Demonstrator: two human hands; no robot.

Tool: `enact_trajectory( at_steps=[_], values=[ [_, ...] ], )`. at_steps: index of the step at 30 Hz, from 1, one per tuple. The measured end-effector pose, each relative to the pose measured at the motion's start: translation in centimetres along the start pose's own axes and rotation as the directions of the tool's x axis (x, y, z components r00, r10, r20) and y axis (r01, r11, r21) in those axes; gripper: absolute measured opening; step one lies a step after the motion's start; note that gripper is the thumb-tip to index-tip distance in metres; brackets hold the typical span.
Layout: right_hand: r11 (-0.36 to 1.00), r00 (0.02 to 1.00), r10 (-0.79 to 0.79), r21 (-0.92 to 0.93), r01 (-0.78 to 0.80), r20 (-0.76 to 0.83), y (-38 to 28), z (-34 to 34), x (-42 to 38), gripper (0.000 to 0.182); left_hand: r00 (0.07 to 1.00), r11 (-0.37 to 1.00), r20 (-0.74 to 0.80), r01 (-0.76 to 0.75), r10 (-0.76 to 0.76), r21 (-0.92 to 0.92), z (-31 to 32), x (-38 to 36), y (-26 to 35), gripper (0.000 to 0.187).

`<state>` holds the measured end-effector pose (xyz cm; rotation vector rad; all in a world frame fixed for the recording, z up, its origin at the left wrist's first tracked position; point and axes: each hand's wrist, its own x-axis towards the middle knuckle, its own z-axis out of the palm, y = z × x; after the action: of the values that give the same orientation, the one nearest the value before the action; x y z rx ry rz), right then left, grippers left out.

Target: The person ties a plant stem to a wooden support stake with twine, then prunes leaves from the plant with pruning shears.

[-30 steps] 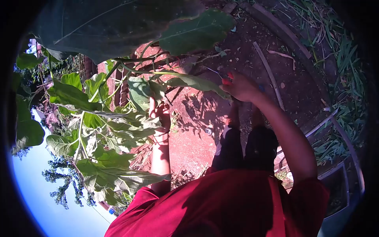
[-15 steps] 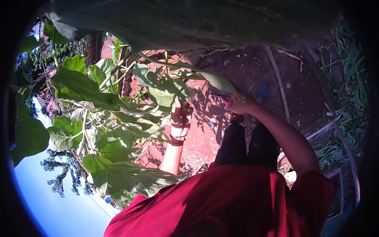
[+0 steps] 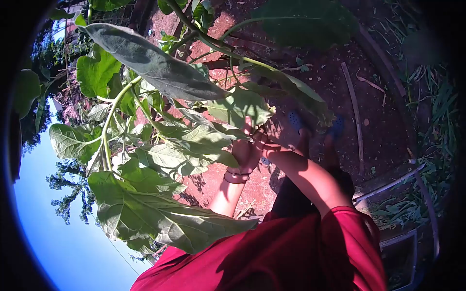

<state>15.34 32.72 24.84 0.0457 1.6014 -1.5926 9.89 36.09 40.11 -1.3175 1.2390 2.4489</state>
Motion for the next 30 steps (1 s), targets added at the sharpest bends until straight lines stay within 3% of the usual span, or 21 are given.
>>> enact_trajectory(
  at_steps=[13, 19, 30],
  values=[
    [0.998, 0.999, -0.031, -0.055, 0.03, -0.008, 0.3, -0.9, 4.9, 0.036, 0.988, 1.0, 0.151, -0.012, 0.014, -0.009, -3.5, 0.4, 0.9, 0.029],
    [0.998, 0.999, -0.023, -0.062, 0.022, -0.022, 3.0, -1.2, 2.4, 0.036, 0.971, 1.0, 0.237, 0.02, -0.021, 0.007, -4.9, 0.1, 1.1, 0.028],
    [0.997, 0.999, 0.014, -0.074, -0.017, -0.048, 1.3, -4.7, 9.8, 0.035, 0.92, 0.995, 0.378, 0.092, -0.1, 0.04, -5.9, 1.2, -0.7, 0.027]
  ],
)
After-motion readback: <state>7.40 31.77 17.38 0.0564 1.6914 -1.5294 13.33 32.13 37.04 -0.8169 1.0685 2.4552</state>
